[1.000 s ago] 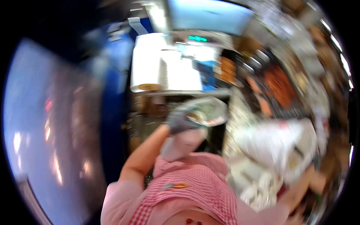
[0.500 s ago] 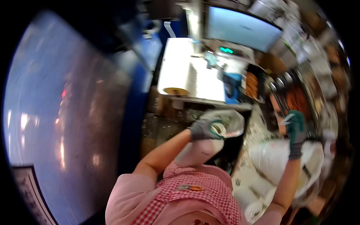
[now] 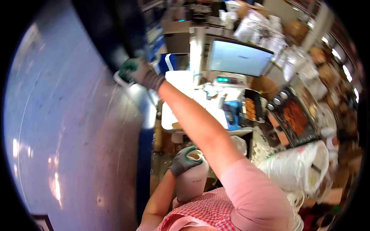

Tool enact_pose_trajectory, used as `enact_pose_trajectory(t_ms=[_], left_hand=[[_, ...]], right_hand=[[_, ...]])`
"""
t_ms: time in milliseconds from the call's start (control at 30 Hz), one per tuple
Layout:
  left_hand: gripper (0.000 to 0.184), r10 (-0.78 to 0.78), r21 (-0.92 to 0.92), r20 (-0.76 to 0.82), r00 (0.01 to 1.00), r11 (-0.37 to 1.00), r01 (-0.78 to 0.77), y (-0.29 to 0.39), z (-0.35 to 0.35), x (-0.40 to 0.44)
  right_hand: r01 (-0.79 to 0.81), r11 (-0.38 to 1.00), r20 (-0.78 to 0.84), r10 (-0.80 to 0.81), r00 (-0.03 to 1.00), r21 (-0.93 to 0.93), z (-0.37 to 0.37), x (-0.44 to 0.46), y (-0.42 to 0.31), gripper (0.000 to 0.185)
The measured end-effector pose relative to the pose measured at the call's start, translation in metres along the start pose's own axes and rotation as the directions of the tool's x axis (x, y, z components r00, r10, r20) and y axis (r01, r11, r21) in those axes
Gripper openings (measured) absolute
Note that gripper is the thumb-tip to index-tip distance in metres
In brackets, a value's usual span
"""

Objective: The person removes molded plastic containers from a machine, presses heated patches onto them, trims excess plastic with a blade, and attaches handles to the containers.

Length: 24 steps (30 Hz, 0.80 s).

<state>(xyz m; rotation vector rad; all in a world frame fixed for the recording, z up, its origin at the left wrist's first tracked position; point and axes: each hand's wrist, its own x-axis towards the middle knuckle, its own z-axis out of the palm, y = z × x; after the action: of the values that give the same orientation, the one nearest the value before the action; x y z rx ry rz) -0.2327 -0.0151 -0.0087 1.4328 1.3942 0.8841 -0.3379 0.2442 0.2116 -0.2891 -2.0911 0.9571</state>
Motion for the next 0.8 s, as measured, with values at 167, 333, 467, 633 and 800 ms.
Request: enact_pose_trajectory(t_ms=[167, 333, 467, 633, 800], left_hand=[[0.064, 0.077, -0.157, 0.06, 0.995, 0.985, -0.067, -0.004, 0.0, 0.007], [0.059, 0.084, -0.054, 0.189, 0.978, 0.996, -0.075, -0.004, 0.01, 0.035], [0.096, 0.229, -0.03, 0.083, 0.97, 0.973, -0.227, -0.023, 0.006, 0.043], [0.128, 0.378, 0.096, -0.054, 0.924, 0.923, -0.372, 0.019, 0.072, 0.052], [0.1, 0.337, 0.191, 0.404, 0.85, 0.878, -0.439, 0.109, 0.175, 0.027]], right_hand=[[-0.096, 0.987, -0.261, 0.06, 0.963, -0.125, 0.029, -0.021, -0.015, 0.037], [-0.038, 0.999, -0.104, 0.034, 0.994, -0.034, 0.029, -0.052, -0.026, 0.037], [-0.205, 0.907, -0.401, 0.044, 0.915, -0.369, -0.041, -0.142, -0.058, 0.04], [-0.673, 0.472, -0.3, 0.643, 0.704, -0.569, -0.145, -0.385, -0.045, 0.03], [-0.727, 0.294, -0.275, 0.786, 0.553, -0.621, -0.176, -0.532, -0.139, 0.04]])
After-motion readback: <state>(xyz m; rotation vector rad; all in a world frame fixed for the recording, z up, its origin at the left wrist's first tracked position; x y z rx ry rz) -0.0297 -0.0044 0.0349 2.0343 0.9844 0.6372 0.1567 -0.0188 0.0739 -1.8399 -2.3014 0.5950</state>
